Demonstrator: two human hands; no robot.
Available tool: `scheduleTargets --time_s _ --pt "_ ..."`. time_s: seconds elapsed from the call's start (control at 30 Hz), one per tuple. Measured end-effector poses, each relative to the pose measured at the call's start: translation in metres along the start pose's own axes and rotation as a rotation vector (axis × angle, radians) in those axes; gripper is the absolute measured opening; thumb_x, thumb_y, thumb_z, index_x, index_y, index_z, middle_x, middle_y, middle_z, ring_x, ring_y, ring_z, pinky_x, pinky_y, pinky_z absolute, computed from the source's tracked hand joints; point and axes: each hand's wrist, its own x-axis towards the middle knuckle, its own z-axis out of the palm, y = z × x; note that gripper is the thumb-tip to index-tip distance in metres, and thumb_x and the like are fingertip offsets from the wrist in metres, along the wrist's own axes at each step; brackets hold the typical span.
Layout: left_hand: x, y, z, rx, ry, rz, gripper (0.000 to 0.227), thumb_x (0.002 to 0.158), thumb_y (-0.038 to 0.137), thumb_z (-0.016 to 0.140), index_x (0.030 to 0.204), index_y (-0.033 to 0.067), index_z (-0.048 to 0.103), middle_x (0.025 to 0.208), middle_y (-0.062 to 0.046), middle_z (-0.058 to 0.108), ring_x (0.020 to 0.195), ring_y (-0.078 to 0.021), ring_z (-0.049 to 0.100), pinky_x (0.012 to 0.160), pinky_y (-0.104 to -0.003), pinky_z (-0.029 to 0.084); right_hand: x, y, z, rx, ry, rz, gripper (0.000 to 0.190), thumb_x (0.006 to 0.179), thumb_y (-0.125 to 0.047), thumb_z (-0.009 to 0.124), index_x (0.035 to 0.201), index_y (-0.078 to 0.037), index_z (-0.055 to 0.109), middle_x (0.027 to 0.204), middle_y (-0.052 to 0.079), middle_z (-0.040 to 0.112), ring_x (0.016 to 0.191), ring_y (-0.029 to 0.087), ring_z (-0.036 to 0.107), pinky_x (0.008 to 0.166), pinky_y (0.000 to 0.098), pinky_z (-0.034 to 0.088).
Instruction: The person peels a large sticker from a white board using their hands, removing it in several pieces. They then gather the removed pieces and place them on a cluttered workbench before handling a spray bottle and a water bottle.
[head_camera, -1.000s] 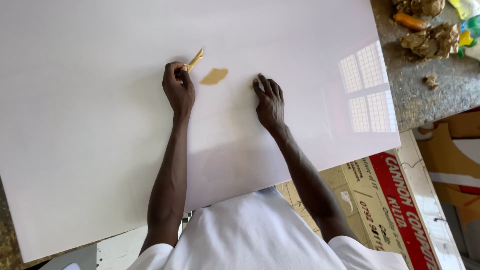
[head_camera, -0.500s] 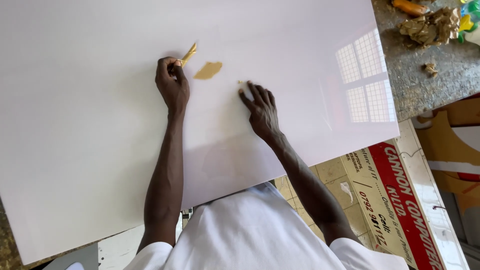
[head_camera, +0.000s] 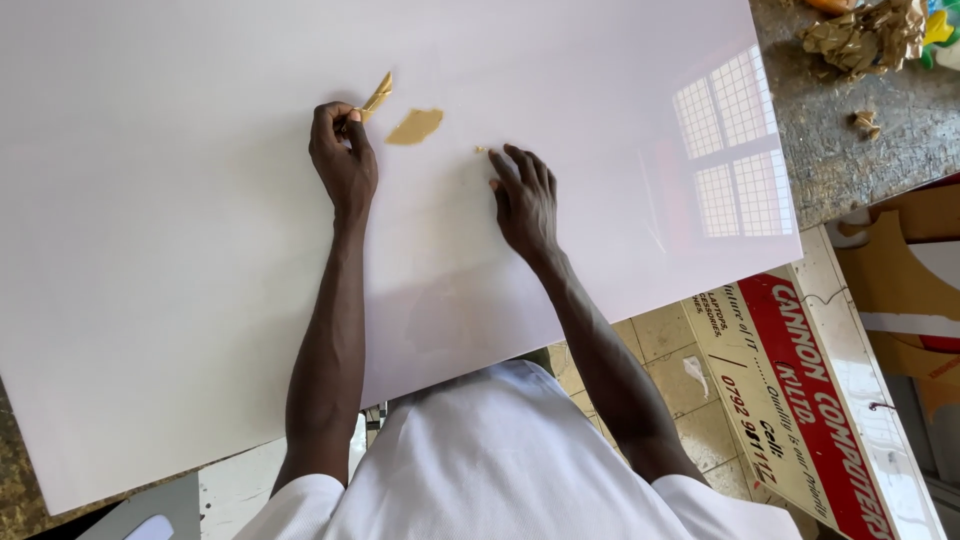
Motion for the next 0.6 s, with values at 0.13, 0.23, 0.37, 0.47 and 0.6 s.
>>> scheduleTargets --time_s 0.13,0.23,0.37,0.47,0.6 --pt "0.001 -0.002 0.001 0.003 -0.009 0.025 0.008 0.111 0.005 0.061 0.112 0.0096 0.068 0.098 -0.01 0.069 0.091 -0.0297 0.079 0.079 -0.041 0.068 0.047 0.001 0.012 0.037 0.053 0.07 0.021 0.114 -0.04 0.073 0.131 -0.032 0.082 0.118 -0.007 0.072 0.121 0.022 0.067 0.096 0.0437 0.054" --pt "0.002 0.002 0.0 0.003 -0.011 0.02 0.008 0.112 0.006 0.06 0.112 0.0097 0.068 0.099 -0.01 0.069 0.091 -0.0288 0.079 0.08 -0.041 0.067 0.068 0.007 0.033 -0.01 0.086 0.054 0.007 0.102 -0.035 0.085 0.103 -0.028 0.082 0.1 -0.007 0.063 0.102 0.021 0.063 0.087 0.0404 0.051" --pt "0.001 0.022 -0.008 0.001 -0.03 -0.02 0.007 0.111 0.007 0.061 0.109 0.0104 0.067 0.097 -0.005 0.07 0.087 -0.0225 0.069 0.074 -0.037 0.057 0.067 0.01 0.013 0.094 0.04 -0.024 0.011 0.099 -0.016 0.08 0.096 -0.021 0.07 0.097 -0.002 0.064 0.096 0.028 0.062 0.077 0.046 0.052" --pt "0.005 0.026 -0.008 0.01 -0.033 -0.056 0.008 0.109 0.008 0.06 0.105 0.0108 0.067 0.098 -0.001 0.073 0.085 -0.017 0.063 0.069 -0.033 0.049 0.061 0.004 -0.013 0.221 -0.037 -0.011 0.013 0.102 -0.004 0.07 0.099 -0.015 0.066 0.099 0.002 0.066 0.095 0.029 0.058 0.071 0.0467 0.051" --pt "0.005 0.028 -0.006 -0.007 -0.037 -0.066 0.009 0.109 0.007 0.059 0.103 0.0112 0.065 0.098 0.0 0.074 0.085 -0.0157 0.062 0.071 -0.032 0.049 0.043 -0.007 -0.023 0.207 0.005 -0.104 0.022 0.093 0.007 0.072 0.095 -0.015 0.074 0.099 0.002 0.071 0.098 0.029 0.063 0.068 0.0461 0.055"
